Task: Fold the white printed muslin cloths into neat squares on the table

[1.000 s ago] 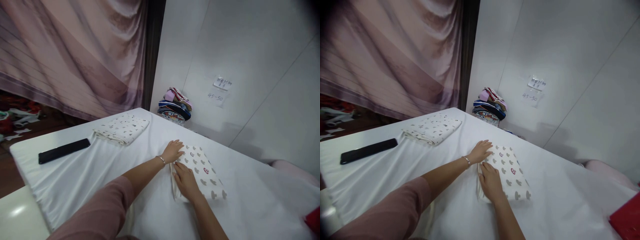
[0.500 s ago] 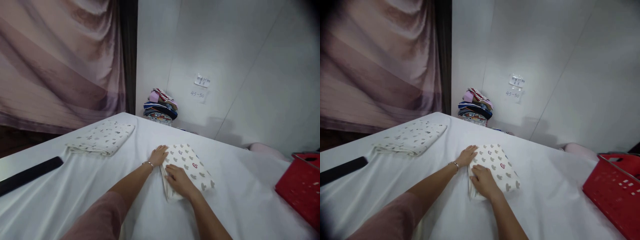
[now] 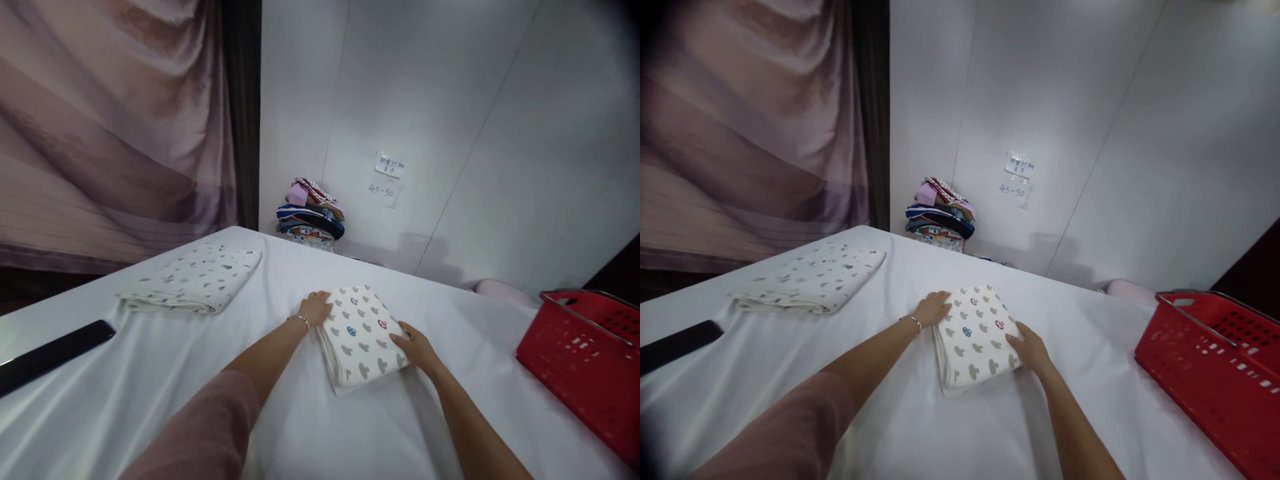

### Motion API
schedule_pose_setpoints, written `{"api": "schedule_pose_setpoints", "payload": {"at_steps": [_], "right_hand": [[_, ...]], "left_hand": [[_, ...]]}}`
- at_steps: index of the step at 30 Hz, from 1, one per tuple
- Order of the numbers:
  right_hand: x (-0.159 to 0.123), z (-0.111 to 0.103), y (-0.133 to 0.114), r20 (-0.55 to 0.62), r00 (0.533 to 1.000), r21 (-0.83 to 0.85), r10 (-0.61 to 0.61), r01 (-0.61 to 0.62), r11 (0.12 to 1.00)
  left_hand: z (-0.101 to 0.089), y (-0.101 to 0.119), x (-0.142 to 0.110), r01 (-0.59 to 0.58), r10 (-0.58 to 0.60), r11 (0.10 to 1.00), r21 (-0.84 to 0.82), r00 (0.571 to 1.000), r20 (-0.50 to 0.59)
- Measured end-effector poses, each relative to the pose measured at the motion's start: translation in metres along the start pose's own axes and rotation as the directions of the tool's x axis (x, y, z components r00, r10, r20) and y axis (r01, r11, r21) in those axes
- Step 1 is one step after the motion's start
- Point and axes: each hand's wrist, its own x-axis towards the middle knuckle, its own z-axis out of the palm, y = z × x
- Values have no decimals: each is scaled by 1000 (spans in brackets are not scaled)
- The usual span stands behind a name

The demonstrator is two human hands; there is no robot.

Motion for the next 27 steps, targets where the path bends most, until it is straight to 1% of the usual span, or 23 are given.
{"api": "schedule_pose_setpoints", "payload": {"at_steps": [2, 4, 6, 8, 10, 12, 14, 15, 17, 18, 20, 22, 23, 24, 27], "right_hand": [[12, -9, 5, -19, 999, -10, -33, 33, 999], [27, -19, 8, -50, 998, -37, -39, 37, 999], [39, -27, 8, -78, 996, -74, -42, 37, 997], [44, -29, 2, -95, 993, -118, -64, 52, 992], [39, -24, -12, -99, 989, -153, -106, 90, 984], [22, -13, -30, -86, 979, -170, -186, 170, 971], [-2, -2, -48, -38, 956, -180, -290, 278, 943], [-15, 4, -56, 2, 944, -184, -330, 325, 928], [-39, 14, -67, 113, 932, -204, -344, 361, 910], [-48, 19, -69, 169, 928, -221, -331, 363, 905], [-63, 26, -71, 242, 919, -263, -312, 372, 890], [-71, 31, -70, 250, 915, -302, -317, 385, 872], [-74, 33, -69, 242, 915, -315, -324, 390, 865], [-76, 34, -69, 235, 916, -323, -325, 389, 863], [-79, 32, -72, 250, 918, -320, -309, 380, 868]], "left_hand": [[-2, 6, -16, 4, -4, 1000, 8, 1000, 14], [-1, 13, -39, -6, 6, 1000, 21, 1000, 21], [1, 18, -62, -39, 40, 998, 54, 999, -16], [3, 22, -80, -68, 75, 993, 97, 995, -71], [2, 26, -88, -67, 80, 990, 127, 992, -96], [-1, 30, -86, -66, 83, 986, 155, 991, -106], [-3, 37, -76, -109, 138, 975, 192, 980, -146], [-4, 40, -70, -145, 182, 967, 209, 969, -170], [-1, 46, -57, -230, 273, 947, 223, 944, -187], [2, 47, -52, -264, 301, 941, 212, 939, -167], [10, 47, -43, -288, 300, 946, 152, 952, -64], [18, 43, -39, -265, 261, 961, 81, 964, 51], [22, 40, -37, -249, 244, 967, 56, 966, 90], [24, 38, -37, -242, 236, 969, 41, 965, 110], [27, 35, -36, -240, 234, 970, 37, 966, 111]]}}
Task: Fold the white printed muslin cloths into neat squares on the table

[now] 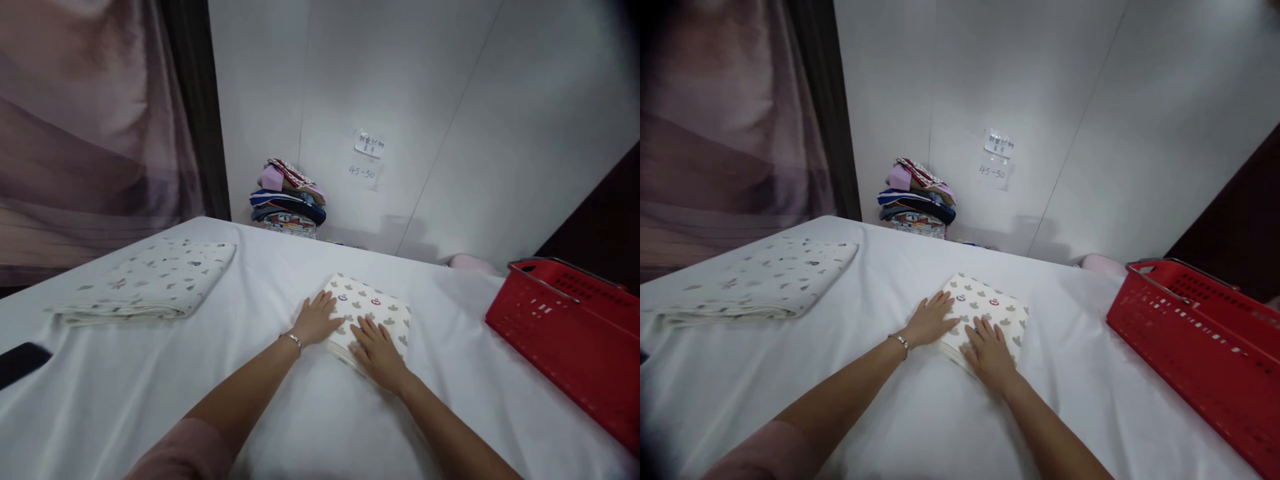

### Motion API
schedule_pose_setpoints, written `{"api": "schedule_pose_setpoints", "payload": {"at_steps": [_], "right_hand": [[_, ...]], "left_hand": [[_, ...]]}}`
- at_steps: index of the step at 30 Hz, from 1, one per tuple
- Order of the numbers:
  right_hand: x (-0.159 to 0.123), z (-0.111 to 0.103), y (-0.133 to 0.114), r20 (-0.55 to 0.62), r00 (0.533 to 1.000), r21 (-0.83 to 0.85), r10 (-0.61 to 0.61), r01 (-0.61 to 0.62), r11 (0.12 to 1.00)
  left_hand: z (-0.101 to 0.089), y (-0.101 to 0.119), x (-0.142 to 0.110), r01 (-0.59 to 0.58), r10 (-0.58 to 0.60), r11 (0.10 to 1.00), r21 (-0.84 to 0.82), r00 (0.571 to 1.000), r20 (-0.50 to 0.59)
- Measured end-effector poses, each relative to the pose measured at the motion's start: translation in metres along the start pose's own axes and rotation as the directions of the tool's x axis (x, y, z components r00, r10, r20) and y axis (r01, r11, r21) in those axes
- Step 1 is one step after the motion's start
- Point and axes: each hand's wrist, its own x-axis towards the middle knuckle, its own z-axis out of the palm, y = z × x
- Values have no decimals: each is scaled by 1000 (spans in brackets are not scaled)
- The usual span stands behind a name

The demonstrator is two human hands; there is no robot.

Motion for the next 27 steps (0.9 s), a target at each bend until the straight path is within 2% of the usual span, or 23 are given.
{"api": "schedule_pose_setpoints", "payload": {"at_steps": [4, 6, 8, 10, 12, 18, 22, 24, 27], "right_hand": [[6, -16, 5, 69, 997, 62, -28, 24, 998], [14, -25, 17, 6, 1000, 26, 26, -26, 999], [24, -29, 34, -103, 984, -49, 142, -148, 988], [32, -27, 53, -145, 953, -81, 267, -281, 956], [38, -19, 68, -121, 929, -73, 351, -361, 930], [40, -4, 79, -126, 924, -33, 361, -367, 930], [31, 0, 77, -186, 905, 105, 383, -369, 923], [19, 7, 75, -232, 871, 209, 434, -391, 896], [-4, 22, 69, -247, 812, 433, 528, -395, 810]], "left_hand": [[0, 1, 0, 7, -7, 1000, 15, 1000, -3], [0, 1, 1, 6, -6, 1000, 19, 1000, 6], [0, 0, 1, 6, -7, 1000, 22, 1000, 11], [0, 0, 1, 6, -7, 1000, 23, 1000, 11], [0, -1, 1, 9, -9, 1000, 18, 1000, 16], [0, 0, 2, 16, -16, 1000, -7, 999, 42], [-2, 1, 1, 26, -25, 999, -26, 999, 41], [-4, 2, 0, 35, -33, 999, -35, 998, 53], [-7, 6, -1, 55, -52, 998, -44, 997, 63]]}}
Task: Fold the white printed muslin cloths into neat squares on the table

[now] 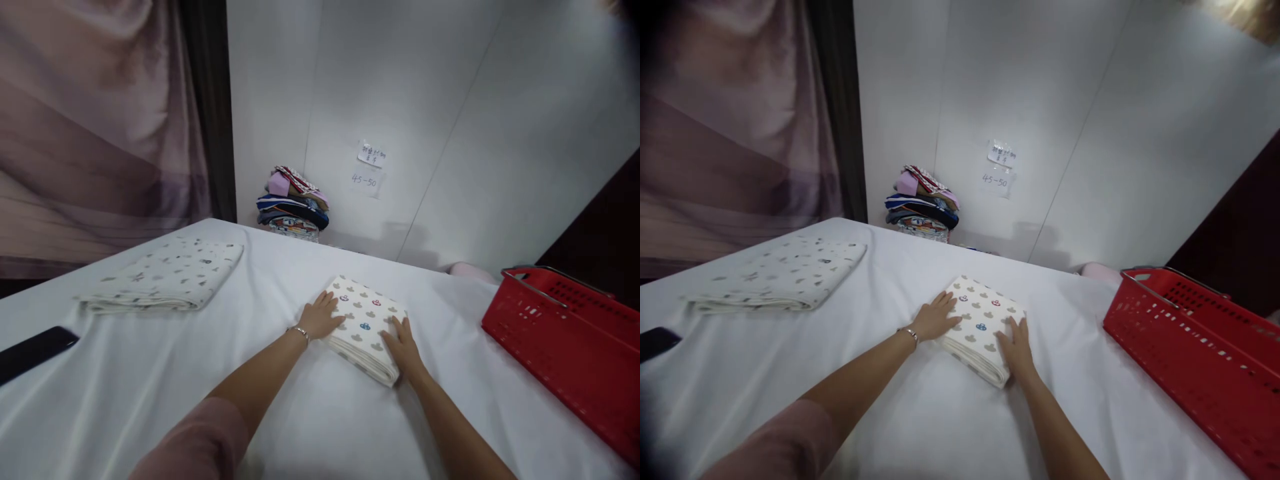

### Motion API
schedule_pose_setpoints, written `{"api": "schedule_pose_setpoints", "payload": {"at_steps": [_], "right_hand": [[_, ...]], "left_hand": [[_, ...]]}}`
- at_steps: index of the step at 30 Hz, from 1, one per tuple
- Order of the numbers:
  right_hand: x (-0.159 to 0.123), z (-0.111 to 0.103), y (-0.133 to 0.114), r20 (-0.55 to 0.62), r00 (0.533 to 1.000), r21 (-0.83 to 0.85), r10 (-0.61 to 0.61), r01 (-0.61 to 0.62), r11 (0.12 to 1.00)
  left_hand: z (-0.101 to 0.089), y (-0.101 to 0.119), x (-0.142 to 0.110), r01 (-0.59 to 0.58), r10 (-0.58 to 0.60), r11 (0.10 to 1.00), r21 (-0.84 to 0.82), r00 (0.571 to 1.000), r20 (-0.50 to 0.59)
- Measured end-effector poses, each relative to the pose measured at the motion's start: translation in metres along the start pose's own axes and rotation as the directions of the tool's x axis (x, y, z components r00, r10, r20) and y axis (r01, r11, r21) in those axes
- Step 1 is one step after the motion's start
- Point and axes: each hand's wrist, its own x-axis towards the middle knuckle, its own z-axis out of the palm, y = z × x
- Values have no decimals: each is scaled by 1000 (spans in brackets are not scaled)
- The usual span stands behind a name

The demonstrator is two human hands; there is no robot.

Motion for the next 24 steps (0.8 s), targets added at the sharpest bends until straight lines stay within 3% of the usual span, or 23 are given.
{"api": "schedule_pose_setpoints", "payload": {"at_steps": [4, 8, 11, 15, 18, 24], "right_hand": [[-22, -2, 6, 38, 998, 72, 41, -44, 996], [-2, -25, 13, 47, 999, -48, -26, 29, 998], [27, -49, 19, 129, 981, -279, -144, 176, 944], [49, -65, 7, 208, 950, -429, -234, 304, 851], [48, -51, -21, 231, 922, -422, -312, 384, 821], [33, 2, -86, 281, 842, -309, -462, 534, 787]], "left_hand": [[-2, 13, -7, 66, -65, 997, -25, 997, 34], [1, 35, -33, 127, -119, 987, -102, 989, 86], [9, 47, -62, 26, -2, 979, -202, 993, 119], [21, 46, -90, -169, 182, 955, -245, 983, 30], [29, 41, -98, -216, 209, 953, -210, 976, -55], [40, 43, -104, -257, 230, 956, -139, 956, -181]]}}
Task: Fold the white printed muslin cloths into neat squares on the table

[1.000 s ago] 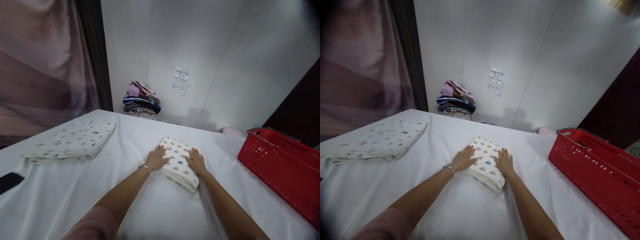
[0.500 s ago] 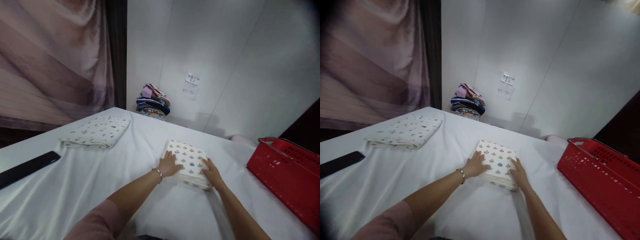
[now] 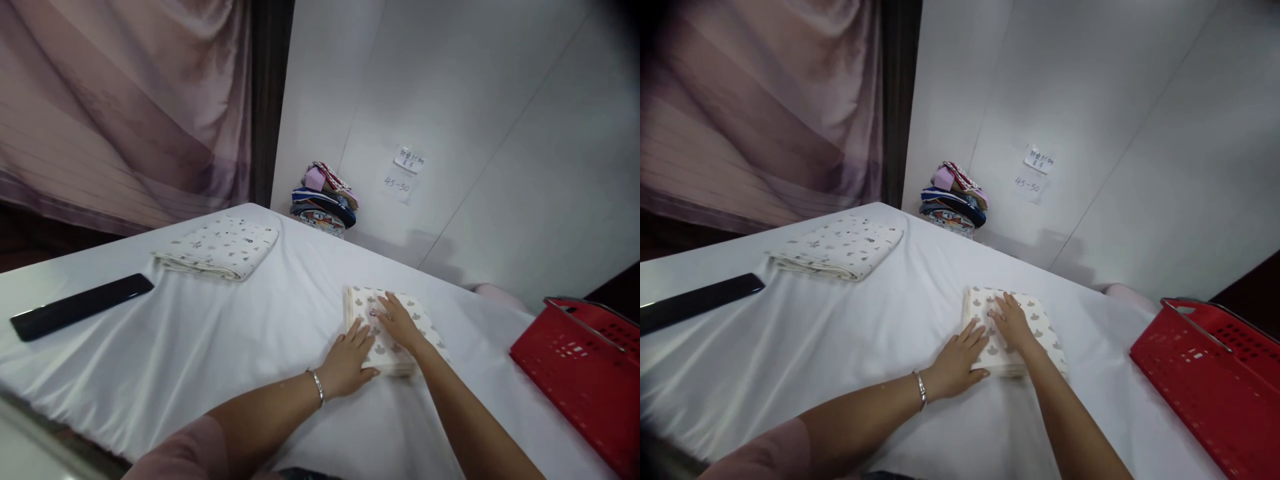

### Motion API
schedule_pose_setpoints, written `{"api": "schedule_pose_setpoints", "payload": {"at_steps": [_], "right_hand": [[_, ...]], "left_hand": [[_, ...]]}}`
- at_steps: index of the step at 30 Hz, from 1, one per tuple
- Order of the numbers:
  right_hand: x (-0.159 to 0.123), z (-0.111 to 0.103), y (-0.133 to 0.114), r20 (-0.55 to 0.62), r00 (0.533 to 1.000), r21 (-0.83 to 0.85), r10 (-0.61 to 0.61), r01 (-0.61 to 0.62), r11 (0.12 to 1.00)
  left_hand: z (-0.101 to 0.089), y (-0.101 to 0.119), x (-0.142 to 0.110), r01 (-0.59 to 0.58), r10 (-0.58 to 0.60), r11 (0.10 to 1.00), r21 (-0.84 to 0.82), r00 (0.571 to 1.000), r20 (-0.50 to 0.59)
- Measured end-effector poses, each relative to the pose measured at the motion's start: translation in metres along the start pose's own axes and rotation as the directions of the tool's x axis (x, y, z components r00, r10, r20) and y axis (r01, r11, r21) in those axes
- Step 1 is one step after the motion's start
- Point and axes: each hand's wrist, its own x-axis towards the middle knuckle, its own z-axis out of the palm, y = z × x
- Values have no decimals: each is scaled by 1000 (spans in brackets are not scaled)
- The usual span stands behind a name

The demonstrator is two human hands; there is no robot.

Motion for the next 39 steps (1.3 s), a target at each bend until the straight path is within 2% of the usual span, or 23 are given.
{"api": "schedule_pose_setpoints", "payload": {"at_steps": [3, 6, 10, 15, 18, 22, 24, 27, 29, 31, 34, 39], "right_hand": [[20, 8, -24, -23, 1000, -5, -15, 15, 1000], [39, 19, -37, -33, 999, -34, 20, -21, 999], [52, 41, -42, 74, 995, -87, 59, -53, 995], [54, 55, -38, 97, 993, -110, 64, -53, 992], [54, 55, -36, 95, 993, -121, 67, -55, 991], [54, 54, -36, 79, 995, -114, 57, -47, 992], [53, 54, -37, 62, 997, -101, 49, -42, 994], [51, 55, -36, 31, 999, -80, 29, -26, 996], [51, 55, -36, 10, 1000, -67, 13, -12, 998], [50, 56, -35, -2, 1000, -54, 8, -8, 999], [50, 56, -35, 0, 1000, -24, 16, -16, 1000], [50, 57, -31, -70, 998, 102, -3, 10, 995]], "left_hand": [[3, 0, -4, -22, 22, 1000, -6, 1000, -16], [6, -1, -6, -32, 32, 999, 1, 999, -18], [13, -2, -4, -36, 36, 999, 12, 999, -4], [17, -1, -3, -26, 25, 1000, 15, 999, 29], [11, 2, -4, -29, 29, 1000, -9, 1000, -8], [-8, -1, 0, -56, 44, 992, -114, 993, -107], [-18, -11, 6, -19, -11, 986, -166, 984, -178], [-32, -36, 22, 169, -223, 963, -210, 937, -269], [-40, -55, 36, 320, -367, 924, -210, 896, -249], [-46, -71, 52, 405, -442, 893, -194, 872, -213], [-49, -88, 75, 426, -457, 886, -182, 868, -195], [-38, -101, 103, 374, -401, 909, -183, 905, -143]]}}
